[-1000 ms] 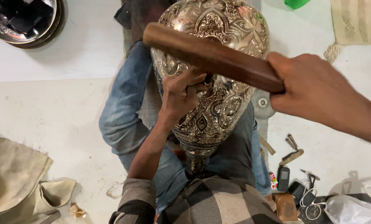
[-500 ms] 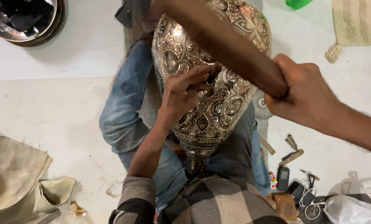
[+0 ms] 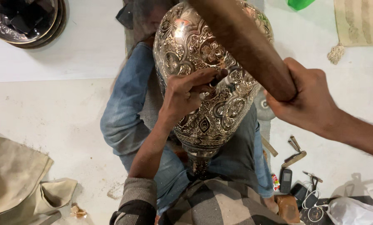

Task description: The person sits with a large engraved brass vase held between their legs and carves decorative patterns into its surface, holding a chisel against the metal with one hand while striking it with a wooden mallet in the other. They reposition the chisel repeatedly across different areas of the vase and briefly handle a round abrasive disc partway through.

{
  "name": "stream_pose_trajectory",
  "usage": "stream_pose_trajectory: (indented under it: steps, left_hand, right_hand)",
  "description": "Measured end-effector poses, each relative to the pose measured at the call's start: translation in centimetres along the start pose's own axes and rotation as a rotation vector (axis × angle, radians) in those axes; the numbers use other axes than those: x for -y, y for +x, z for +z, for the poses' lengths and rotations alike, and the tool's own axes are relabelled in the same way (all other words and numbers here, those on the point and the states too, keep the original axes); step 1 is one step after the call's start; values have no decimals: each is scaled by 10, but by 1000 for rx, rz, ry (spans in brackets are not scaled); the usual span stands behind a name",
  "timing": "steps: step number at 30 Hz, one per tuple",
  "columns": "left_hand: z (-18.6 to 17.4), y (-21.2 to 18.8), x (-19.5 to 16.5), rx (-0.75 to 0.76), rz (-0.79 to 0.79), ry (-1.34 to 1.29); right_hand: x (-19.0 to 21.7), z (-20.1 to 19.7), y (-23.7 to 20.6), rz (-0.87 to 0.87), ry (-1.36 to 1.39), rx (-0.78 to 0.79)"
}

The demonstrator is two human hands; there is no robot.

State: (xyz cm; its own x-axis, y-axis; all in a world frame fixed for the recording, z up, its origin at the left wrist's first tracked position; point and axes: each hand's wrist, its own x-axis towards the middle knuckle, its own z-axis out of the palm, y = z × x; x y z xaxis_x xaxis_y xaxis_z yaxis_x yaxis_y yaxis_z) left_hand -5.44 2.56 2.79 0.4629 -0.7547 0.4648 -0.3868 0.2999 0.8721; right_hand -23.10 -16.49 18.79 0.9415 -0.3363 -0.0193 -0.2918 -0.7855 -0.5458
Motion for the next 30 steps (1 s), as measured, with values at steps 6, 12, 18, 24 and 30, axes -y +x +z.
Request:
stream_pose_trajectory:
  steps: [6, 12, 18, 24, 30]
  left_hand:
    - [-2, 5, -4, 34, -9, -1]
    - [0, 6, -3, 30, 2, 53]
    - [11, 4, -1, -146, -91, -36]
    - [10, 5, -10, -154, -89, 15]
    - [13, 6, -18, -170, -113, 55]
  right_hand:
    - [-23, 7, -4, -24, -109, 45]
    - [-29, -2, 2, 70, -378, 216]
    - [-4, -14, 8, 44, 99, 34]
    - [7, -24, 16, 69, -247, -19]
    - [25, -28, 25, 50, -497, 197]
